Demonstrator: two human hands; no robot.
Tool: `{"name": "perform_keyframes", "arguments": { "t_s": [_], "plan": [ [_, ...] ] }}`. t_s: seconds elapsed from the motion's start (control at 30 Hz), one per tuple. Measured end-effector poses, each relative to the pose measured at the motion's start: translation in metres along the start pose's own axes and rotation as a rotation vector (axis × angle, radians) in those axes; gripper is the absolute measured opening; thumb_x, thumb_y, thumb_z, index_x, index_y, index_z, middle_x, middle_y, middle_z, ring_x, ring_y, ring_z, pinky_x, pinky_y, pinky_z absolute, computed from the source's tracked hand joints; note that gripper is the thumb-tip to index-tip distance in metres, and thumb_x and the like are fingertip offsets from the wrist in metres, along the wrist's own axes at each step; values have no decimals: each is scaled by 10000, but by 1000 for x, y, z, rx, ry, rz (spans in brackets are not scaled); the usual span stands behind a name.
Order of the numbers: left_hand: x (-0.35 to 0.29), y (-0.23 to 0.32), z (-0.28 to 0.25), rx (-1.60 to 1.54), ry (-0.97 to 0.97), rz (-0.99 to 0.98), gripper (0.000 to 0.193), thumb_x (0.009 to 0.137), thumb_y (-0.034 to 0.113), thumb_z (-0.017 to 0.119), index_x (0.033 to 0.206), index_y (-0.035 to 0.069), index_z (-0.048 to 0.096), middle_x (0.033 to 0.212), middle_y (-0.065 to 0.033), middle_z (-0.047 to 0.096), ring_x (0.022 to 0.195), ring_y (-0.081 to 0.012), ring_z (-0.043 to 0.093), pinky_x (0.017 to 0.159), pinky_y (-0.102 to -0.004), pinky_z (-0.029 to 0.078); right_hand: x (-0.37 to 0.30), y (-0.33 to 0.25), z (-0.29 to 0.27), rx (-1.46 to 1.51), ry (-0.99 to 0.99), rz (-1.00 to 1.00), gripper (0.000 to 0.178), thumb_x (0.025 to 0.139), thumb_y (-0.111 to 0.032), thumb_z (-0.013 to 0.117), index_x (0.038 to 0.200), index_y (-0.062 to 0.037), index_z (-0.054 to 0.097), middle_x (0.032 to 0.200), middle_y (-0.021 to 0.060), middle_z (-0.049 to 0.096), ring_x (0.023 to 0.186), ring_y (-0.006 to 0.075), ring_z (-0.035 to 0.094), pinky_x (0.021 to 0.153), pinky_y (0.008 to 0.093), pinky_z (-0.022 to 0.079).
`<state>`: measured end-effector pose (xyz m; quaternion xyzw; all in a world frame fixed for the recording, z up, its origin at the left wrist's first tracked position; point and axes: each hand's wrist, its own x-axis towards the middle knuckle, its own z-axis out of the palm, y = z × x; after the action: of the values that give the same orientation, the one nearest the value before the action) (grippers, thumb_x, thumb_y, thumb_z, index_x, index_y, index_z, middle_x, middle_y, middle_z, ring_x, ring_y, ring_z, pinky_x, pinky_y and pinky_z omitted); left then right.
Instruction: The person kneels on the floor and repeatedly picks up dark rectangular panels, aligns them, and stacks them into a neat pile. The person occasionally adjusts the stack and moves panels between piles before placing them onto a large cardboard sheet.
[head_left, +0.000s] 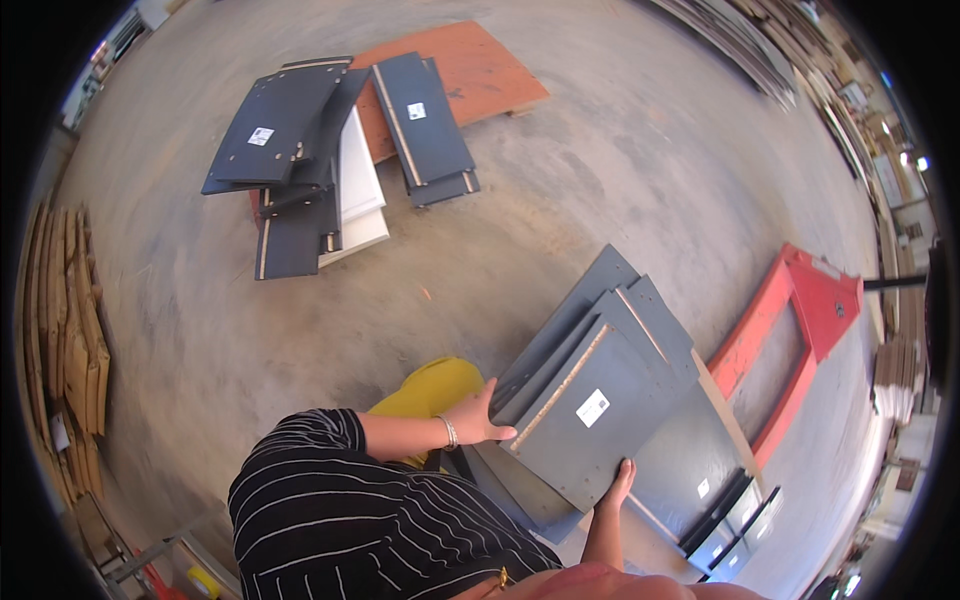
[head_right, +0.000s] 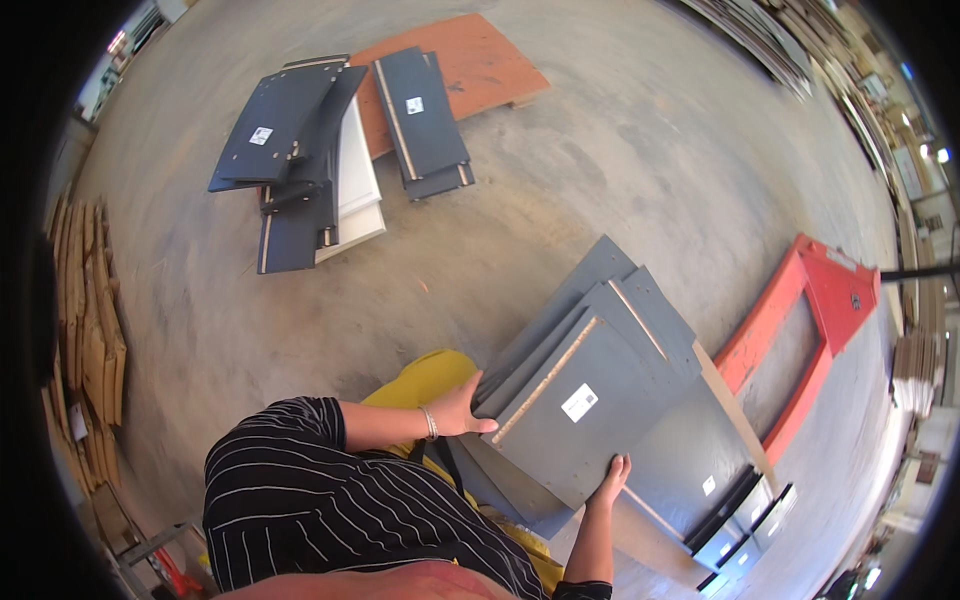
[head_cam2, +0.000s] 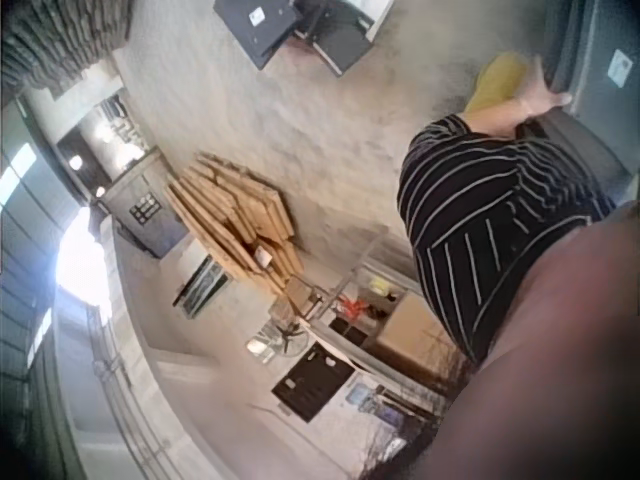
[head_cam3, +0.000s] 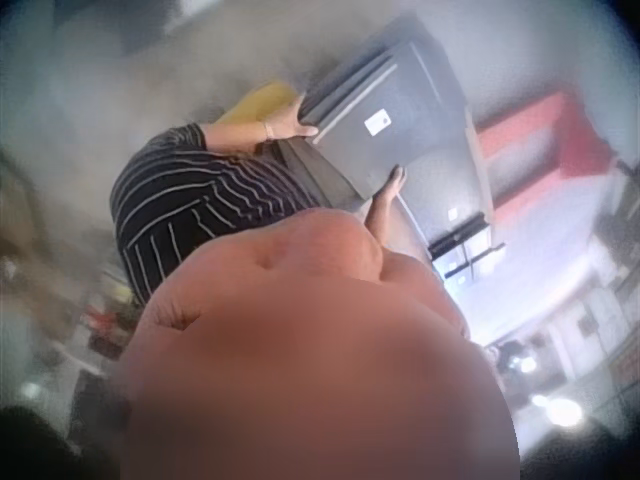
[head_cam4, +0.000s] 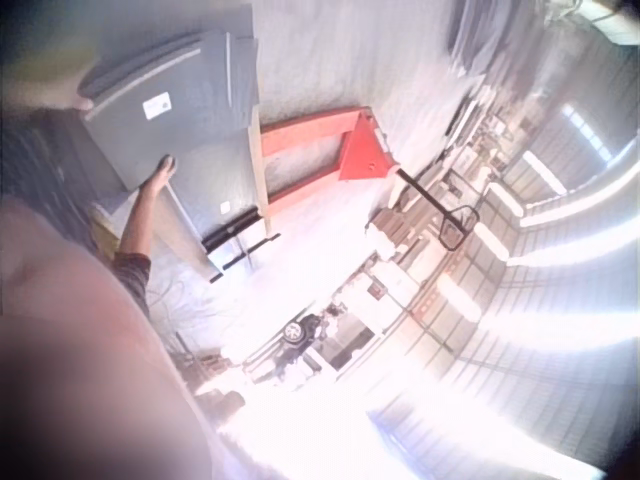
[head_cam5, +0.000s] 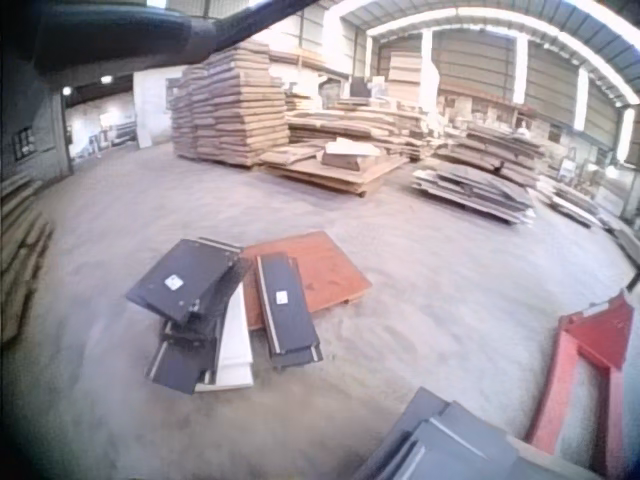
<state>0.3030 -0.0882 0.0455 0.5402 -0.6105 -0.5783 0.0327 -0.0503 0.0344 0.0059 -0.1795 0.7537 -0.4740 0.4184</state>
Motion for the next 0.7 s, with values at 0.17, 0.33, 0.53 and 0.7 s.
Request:
{"name": "perform_keyframes", "arguments": {
  "t_s": [0.17,0.33,0.53,0.7],
  "plan": [
    [12,-39,-73,-158,256,-42,1149,652,598,680,1392,-60,96,1332,-323,331,1245,-398,356,1027,-406,308,67,-55,127,-188,-113,-122,640,866,-457,517,1291,3,387,1221,141,477,1091,222,465,947,330,362],
    [29,-65,-139,-365,523,-73,1071,677,474,723,1383,-63,122,1341,-280,350,1249,-364,367,1036,-385,301,126,-125,270,-214,-382,-130,596,861,-349,552,1314,-16,354,1193,172,498,1062,227,491,916,332,387],
    [62,-87,-209,-492,739,-95,976,688,410,723,1368,-40,187,1306,-250,405,1211,-320,421,1009,-378,336,182,-163,410,-264,-614,-176,584,859,-341,563,1308,-35,349,1116,190,547,972,222,543,857,332,433],
    [121,-109,-259,-745,853,-57,943,693,422,707,1358,-37,220,1293,-235,422,1200,-329,427,998,-385,346,245,-198,511,-454,-735,-231,696,826,-405,587,1335,-12,321,1195,215,507,1042,238,526,888,339,424]
  ]
}}
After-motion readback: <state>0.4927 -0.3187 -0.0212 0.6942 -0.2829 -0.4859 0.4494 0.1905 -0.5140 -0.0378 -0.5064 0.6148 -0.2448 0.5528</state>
